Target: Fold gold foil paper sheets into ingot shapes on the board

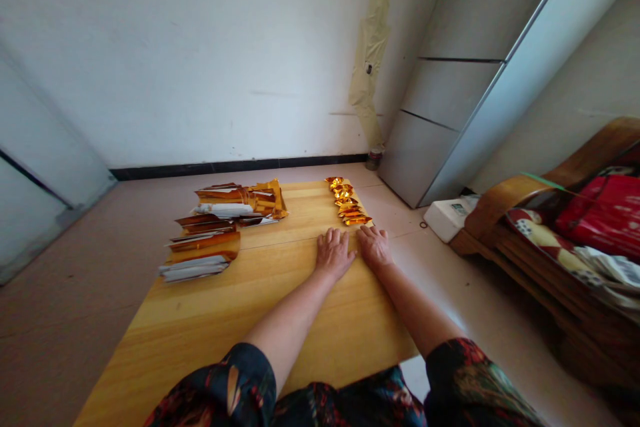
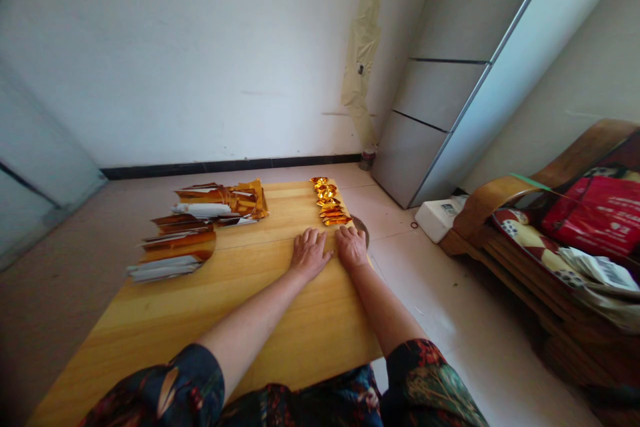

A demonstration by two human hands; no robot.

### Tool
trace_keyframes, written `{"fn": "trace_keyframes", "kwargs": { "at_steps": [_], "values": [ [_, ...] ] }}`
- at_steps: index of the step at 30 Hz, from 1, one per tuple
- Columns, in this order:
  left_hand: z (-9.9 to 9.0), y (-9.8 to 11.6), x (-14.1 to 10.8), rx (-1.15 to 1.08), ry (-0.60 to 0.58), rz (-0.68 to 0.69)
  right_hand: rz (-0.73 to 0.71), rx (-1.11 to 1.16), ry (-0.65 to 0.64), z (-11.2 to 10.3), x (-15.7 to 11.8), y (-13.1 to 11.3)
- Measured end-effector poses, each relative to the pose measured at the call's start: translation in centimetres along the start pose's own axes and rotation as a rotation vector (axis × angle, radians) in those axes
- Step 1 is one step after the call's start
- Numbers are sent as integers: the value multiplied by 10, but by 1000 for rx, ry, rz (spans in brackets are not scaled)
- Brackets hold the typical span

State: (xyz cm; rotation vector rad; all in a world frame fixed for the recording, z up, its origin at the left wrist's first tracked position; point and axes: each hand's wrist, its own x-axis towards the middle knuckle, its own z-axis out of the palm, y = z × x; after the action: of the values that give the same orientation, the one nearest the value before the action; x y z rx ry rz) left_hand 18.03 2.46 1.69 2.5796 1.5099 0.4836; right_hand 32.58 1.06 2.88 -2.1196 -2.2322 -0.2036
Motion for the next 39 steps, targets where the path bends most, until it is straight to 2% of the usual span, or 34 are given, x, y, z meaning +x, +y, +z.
{"fn": "trace_keyframes", "kwargs": {
  "at_steps": [4, 8, 11, 15, 17, 20, 23, 25, 29, 33, 36, 39],
  "values": [
    [-1, -1, -4, -2, 23, 3, 3, 2, 50, 1, 1, 2],
    [-2, -2, -6, -7, 40, -4, 141, -16, 156, -6, 6, 11],
    [-4, -2, -3, -15, 32, -24, 177, -14, 125, -10, 14, 21],
    [-6, -1, 13, -69, 8, -50, 113, 93, 68, -1, 26, 31],
    [-6, 1, 24, -125, -44, -123, 77, 170, 65, 9, 31, 34],
    [-7, 2, 36, -200, -76, -215, 7, 265, 109, 22, 33, 37],
    [-5, -2, 37, -222, -91, -233, -74, 345, 153, 32, 25, 36],
    [-3, -8, 33, -212, -72, -212, -116, 400, 189, 35, 17, 32],
    [-3, -25, 19, -281, 63, -157, -140, 508, 292, 32, 5, 16],
    [-15, -42, 6, -499, 152, -232, -149, 696, 315, 23, 3, -5],
    [-29, -57, -5, -703, 91, -273, -87, 892, 284, 17, 2, -21],
    [-39, -73, -20, -795, 33, -272, -39, 1134, 156, 17, -1, -38]
  ]
}}
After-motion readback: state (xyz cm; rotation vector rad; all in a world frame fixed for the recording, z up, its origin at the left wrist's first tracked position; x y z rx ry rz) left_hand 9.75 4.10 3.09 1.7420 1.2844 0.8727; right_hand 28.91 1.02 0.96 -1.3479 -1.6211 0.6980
